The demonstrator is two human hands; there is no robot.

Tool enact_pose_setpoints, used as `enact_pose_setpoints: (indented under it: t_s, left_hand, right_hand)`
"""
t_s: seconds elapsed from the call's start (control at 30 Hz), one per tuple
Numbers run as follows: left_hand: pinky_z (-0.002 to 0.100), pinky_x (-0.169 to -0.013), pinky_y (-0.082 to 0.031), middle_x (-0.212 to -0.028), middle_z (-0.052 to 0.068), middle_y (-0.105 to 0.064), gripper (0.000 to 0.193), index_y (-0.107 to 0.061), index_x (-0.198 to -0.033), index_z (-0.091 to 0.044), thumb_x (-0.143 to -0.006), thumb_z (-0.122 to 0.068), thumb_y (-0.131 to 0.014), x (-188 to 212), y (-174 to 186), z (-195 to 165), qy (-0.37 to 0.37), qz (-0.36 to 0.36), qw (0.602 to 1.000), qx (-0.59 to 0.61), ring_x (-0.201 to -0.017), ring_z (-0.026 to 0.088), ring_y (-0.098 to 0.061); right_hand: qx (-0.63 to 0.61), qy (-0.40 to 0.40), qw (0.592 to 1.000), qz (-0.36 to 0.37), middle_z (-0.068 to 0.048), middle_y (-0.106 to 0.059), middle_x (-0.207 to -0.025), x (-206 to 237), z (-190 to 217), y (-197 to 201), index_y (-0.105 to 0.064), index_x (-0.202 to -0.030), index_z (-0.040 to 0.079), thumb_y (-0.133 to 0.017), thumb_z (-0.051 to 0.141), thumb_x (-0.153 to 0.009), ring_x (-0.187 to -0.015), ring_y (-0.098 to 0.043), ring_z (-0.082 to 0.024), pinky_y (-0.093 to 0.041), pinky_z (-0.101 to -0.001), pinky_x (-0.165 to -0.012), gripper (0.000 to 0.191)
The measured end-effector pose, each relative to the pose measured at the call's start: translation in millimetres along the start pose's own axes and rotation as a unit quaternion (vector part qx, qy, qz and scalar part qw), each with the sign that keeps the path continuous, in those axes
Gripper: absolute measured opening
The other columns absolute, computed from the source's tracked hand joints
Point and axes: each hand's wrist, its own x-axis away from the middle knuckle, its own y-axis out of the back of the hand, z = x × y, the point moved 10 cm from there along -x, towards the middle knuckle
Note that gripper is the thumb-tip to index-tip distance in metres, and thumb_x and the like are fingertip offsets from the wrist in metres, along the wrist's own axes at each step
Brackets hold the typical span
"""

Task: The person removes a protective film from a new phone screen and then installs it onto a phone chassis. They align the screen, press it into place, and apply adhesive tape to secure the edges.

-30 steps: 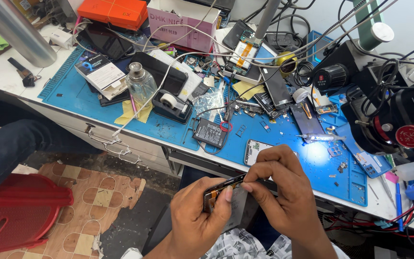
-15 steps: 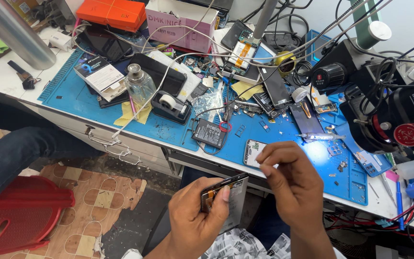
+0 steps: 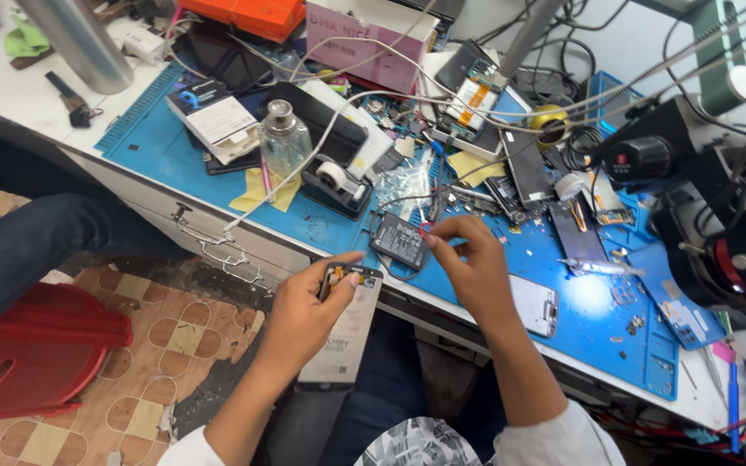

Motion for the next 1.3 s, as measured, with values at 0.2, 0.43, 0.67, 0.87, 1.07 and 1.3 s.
enact_pose_setpoints:
  t_s: [0.2, 0.43, 0.67, 0.87, 1.07, 1.3]
  left_hand:
    - [0.029, -0.05, -0.039, -0.061, -0.001, -0.059, 0.046, -0.068, -0.135, -0.016, -0.09, -0.024, -0.069, -63, 25, 13, -0.022, -0.012, 0.998, -0.064, -0.054, 0.005, -0.044]
    - [0.032, -0.056, -0.047, -0.062, 0.008, -0.064, 0.047, -0.072, -0.13, -0.019, -0.086, -0.033, -0.071, -102, 29, 42, -0.02, 0.004, 0.997, -0.07, -0.055, 0.012, -0.054]
    - [0.032, -0.057, -0.05, -0.064, 0.006, -0.068, 0.045, -0.072, -0.128, -0.023, -0.084, -0.035, -0.069, -111, 33, 54, 0.024, 0.026, 0.997, -0.063, -0.055, 0.012, -0.06]
    - [0.034, -0.06, -0.052, -0.068, 0.011, -0.071, 0.046, -0.072, -0.128, -0.027, -0.083, -0.037, -0.068, -109, 36, 54, 0.045, 0.021, 0.995, -0.086, -0.057, 0.019, -0.066]
    - [0.035, -0.064, -0.055, -0.073, 0.012, -0.073, 0.046, -0.072, -0.127, -0.028, -0.083, -0.038, -0.067, -108, 36, 47, 0.035, 0.011, 0.994, -0.104, -0.063, 0.022, -0.07]
    - [0.035, -0.062, -0.054, -0.067, 0.01, -0.072, 0.047, -0.071, -0.129, -0.033, -0.082, -0.039, -0.066, -106, 33, 50, 0.066, 0.033, 0.99, -0.117, -0.059, 0.02, -0.068]
  right_hand:
    - [0.123, 0.044, 0.99, 0.052, -0.007, -0.063, -0.09, -78, 17, -70, -0.079, -0.105, 0.01, -0.073, 0.022, -0.092, -0.082, -0.061, -0.018, -0.05, -0.0336, -0.072, 0.019]
    - [0.141, 0.005, 0.981, 0.135, -0.007, -0.06, -0.083, -129, -1, -116, -0.078, -0.093, 0.006, -0.078, 0.034, -0.087, -0.074, -0.059, -0.017, -0.045, -0.0331, -0.064, 0.028]
    - [0.063, -0.13, 0.961, 0.237, -0.001, -0.063, -0.071, -138, -49, -133, -0.079, -0.086, 0.003, -0.079, 0.026, -0.085, -0.066, -0.05, -0.009, -0.037, -0.0295, -0.058, 0.024]
    - [0.009, -0.178, 0.948, 0.263, 0.002, -0.068, -0.078, -135, -69, -135, -0.077, -0.09, 0.004, -0.08, 0.021, -0.082, -0.074, -0.056, -0.008, -0.042, -0.0264, -0.068, 0.019]
    - [-0.022, -0.196, 0.952, 0.234, 0.001, -0.071, -0.082, -132, -76, -129, -0.076, -0.09, 0.004, -0.08, 0.021, -0.083, -0.08, -0.06, -0.008, -0.045, -0.0256, -0.076, 0.018]
    - [0.034, -0.172, 0.962, 0.208, -0.001, -0.071, -0.083, -122, -79, -117, -0.075, -0.094, 0.002, -0.078, 0.024, -0.088, -0.076, -0.06, -0.008, -0.048, -0.0248, -0.07, 0.023]
